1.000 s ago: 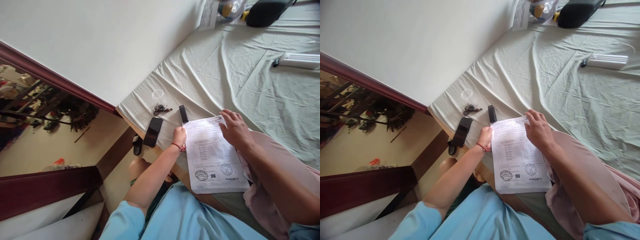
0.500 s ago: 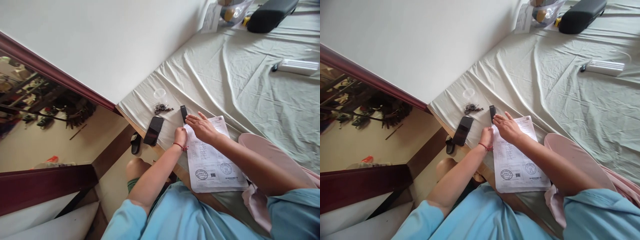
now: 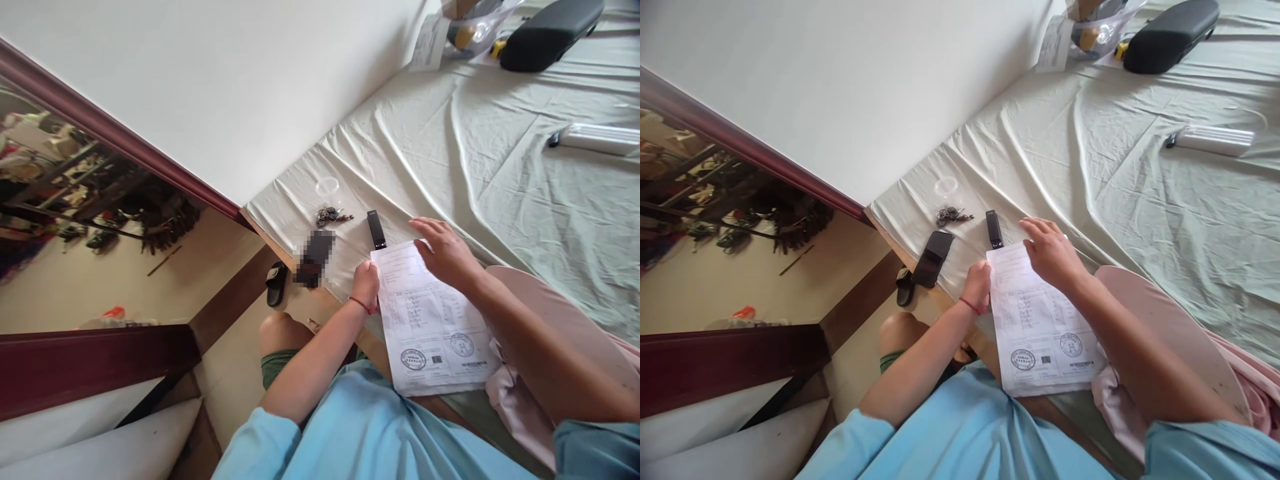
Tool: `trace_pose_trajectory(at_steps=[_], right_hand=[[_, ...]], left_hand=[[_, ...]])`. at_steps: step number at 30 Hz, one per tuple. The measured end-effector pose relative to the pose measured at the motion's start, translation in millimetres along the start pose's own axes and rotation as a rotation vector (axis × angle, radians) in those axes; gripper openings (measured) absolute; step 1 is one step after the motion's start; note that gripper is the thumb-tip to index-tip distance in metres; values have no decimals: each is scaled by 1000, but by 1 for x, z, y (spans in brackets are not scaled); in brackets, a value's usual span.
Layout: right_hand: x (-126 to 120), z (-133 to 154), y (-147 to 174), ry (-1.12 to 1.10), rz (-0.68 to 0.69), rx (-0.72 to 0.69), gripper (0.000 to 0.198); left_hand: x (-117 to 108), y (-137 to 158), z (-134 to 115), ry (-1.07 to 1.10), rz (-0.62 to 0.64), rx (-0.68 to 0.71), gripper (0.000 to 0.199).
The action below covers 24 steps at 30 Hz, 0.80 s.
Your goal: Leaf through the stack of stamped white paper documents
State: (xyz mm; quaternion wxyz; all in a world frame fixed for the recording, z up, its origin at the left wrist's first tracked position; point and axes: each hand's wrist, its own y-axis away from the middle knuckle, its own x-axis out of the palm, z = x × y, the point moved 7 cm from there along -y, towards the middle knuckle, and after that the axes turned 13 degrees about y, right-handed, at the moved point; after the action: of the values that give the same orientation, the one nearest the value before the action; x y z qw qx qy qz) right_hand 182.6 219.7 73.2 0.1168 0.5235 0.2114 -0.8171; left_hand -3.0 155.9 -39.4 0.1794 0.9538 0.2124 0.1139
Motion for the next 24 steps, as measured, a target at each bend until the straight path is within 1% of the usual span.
trace_pose_trajectory(at_steps=[1,2,4,6,7,9,10,12,14,16,18,21,22,23,24], right_hand=[[-7,-13,9,-8,-20,74,51],[-13,-26,19,-27,-38,152,55],[-21,-50,38,-109,-55,297,67],[-16,-66,54,-272,25,403,73],[-9,-68,61,-421,96,419,71],[7,-62,71,-776,223,431,70],[14,-59,75,-895,265,439,66],[28,-54,81,-1016,311,482,54],[43,-57,87,-1064,292,578,51],[52,-65,89,-1047,215,644,50],[56,-74,88,-1015,125,668,46],[55,-83,88,-1016,4,678,45],[54,-84,89,-1017,-13,678,46],[54,-84,90,-1012,-16,674,47],[54,-83,90,-1009,-4,661,48]], left_hand=[[-2,8,-2,15,2,18,29],[-4,16,-7,44,16,64,27],[-10,27,-18,100,25,147,29],[-16,31,-28,135,28,197,30],[-20,30,-33,145,22,210,30],[-27,24,-40,158,-8,225,28],[-31,19,-43,164,-33,227,28],[-36,11,-46,180,-85,221,27],[-36,8,-46,217,-107,194,27],[-33,10,-43,271,-86,147,30],[-26,17,-38,308,-17,88,39],[-15,35,-23,272,175,8,55],[-13,41,-18,235,233,-1,58],[-15,46,-12,189,259,-1,59],[-19,49,-8,131,248,23,58]])
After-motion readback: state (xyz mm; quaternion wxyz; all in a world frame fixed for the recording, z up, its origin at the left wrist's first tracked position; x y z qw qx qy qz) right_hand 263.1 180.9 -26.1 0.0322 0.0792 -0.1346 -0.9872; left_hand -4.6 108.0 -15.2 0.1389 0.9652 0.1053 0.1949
